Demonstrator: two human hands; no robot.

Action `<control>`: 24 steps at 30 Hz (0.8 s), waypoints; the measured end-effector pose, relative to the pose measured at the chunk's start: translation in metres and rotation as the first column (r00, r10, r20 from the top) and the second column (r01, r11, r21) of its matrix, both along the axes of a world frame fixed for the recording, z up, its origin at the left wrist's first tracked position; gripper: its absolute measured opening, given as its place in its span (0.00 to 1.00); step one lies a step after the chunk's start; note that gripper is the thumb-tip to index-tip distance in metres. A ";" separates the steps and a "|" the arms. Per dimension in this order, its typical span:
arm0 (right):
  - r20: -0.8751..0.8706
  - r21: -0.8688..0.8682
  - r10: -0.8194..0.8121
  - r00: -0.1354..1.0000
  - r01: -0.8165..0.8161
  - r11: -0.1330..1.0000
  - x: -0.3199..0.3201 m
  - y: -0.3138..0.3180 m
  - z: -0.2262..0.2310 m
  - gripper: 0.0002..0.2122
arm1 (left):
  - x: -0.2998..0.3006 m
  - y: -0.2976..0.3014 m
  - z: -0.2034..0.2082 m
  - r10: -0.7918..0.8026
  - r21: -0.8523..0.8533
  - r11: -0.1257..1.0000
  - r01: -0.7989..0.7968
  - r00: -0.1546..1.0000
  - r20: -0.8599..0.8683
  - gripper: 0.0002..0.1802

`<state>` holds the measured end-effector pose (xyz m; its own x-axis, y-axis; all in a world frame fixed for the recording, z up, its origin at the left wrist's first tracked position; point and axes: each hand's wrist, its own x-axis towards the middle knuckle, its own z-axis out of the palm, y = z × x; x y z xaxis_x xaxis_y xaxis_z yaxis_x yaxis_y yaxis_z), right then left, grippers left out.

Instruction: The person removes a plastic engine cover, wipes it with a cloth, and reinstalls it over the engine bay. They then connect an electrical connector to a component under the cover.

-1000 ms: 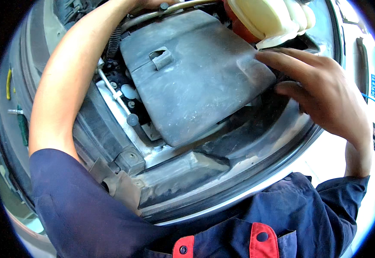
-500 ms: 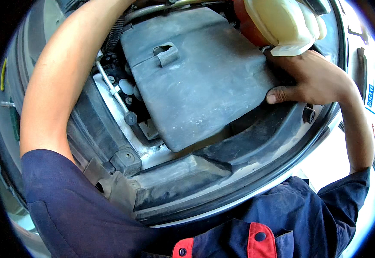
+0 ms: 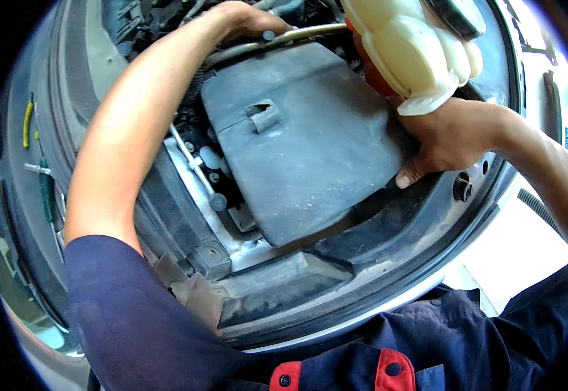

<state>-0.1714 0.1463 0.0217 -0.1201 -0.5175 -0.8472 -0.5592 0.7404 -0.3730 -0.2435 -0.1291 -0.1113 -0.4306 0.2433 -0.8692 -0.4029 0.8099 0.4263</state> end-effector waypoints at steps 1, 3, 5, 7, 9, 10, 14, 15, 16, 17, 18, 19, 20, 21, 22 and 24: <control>0.040 0.024 -0.010 0.999 0.009 1.000 0.000 0.000 -0.004 0.38 | 0.000 0.001 0.005 0.013 0.031 0.999 -0.016 0.997 0.076 0.32; 0.140 0.081 -0.075 0.987 0.064 0.995 -0.003 -0.006 -0.003 0.39 | -0.001 0.017 0.017 0.121 -0.040 0.992 -0.116 0.981 0.152 0.33; 0.092 0.030 -0.098 0.991 0.096 0.995 -0.003 -0.002 0.002 0.40 | 0.000 0.024 0.019 -0.008 -0.003 1.000 0.008 1.000 0.009 0.32; 0.015 -0.083 -0.047 0.999 0.049 0.995 -0.004 0.005 -0.004 0.40 | -0.015 -0.006 -0.041 -0.071 -0.058 0.996 0.067 0.995 -0.070 0.34; -0.013 -0.098 -0.054 0.998 0.052 0.994 0.001 0.007 -0.003 0.40 | -0.022 -0.005 -0.053 -0.166 -0.084 0.984 0.159 0.983 -0.079 0.32; -0.023 -0.106 -0.048 0.999 0.045 0.993 0.002 0.008 -0.002 0.40 | -0.022 -0.005 -0.050 -0.175 -0.085 0.982 0.169 0.982 -0.076 0.31; -0.027 0.042 -0.034 0.999 0.035 0.998 0.001 0.008 0.000 0.37 | -0.014 0.014 -0.027 -0.151 -0.178 0.976 0.128 0.981 -0.121 0.31; -0.001 0.052 -0.007 1.000 0.007 0.999 0.001 0.001 0.004 0.34 | -0.012 0.006 -0.031 -0.113 -0.163 0.982 0.093 0.987 -0.114 0.32; 0.028 0.046 0.004 1.000 -0.006 0.999 0.000 -0.004 0.005 0.33 | -0.013 0.000 -0.038 -0.118 -0.144 0.985 0.100 0.986 -0.122 0.32; 0.057 0.039 0.017 0.998 -0.020 0.999 -0.001 -0.008 0.006 0.32 | -0.014 -0.008 -0.044 -0.122 -0.125 0.987 0.106 0.984 -0.130 0.32; 0.088 0.043 0.024 0.996 -0.028 0.999 -0.002 -0.009 0.006 0.31 | -0.013 -0.006 -0.039 -0.118 -0.120 0.988 0.101 0.982 -0.145 0.32; 0.081 0.054 0.032 0.996 -0.037 0.998 -0.001 -0.009 0.003 0.29 | -0.010 -0.003 -0.035 -0.105 -0.136 0.987 0.085 0.983 -0.151 0.32; 0.040 0.060 0.031 0.999 -0.034 0.998 0.000 -0.008 0.003 0.29 | -0.008 -0.001 -0.031 -0.090 -0.146 0.987 0.065 0.982 -0.169 0.32; -0.002 0.071 0.026 1.000 -0.026 0.997 0.004 -0.006 0.005 0.29 | -0.004 0.005 -0.026 -0.086 -0.155 0.986 0.056 0.978 -0.189 0.32; -0.044 0.082 0.020 0.999 -0.017 0.997 0.008 -0.004 0.007 0.29 | 0.000 0.009 -0.020 -0.096 -0.156 0.986 0.062 0.971 -0.218 0.33; -0.111 0.092 0.002 0.994 0.008 0.996 0.013 -0.003 0.010 0.28 | 0.008 0.014 -0.007 -0.109 -0.165 0.984 0.064 0.955 -0.277 0.34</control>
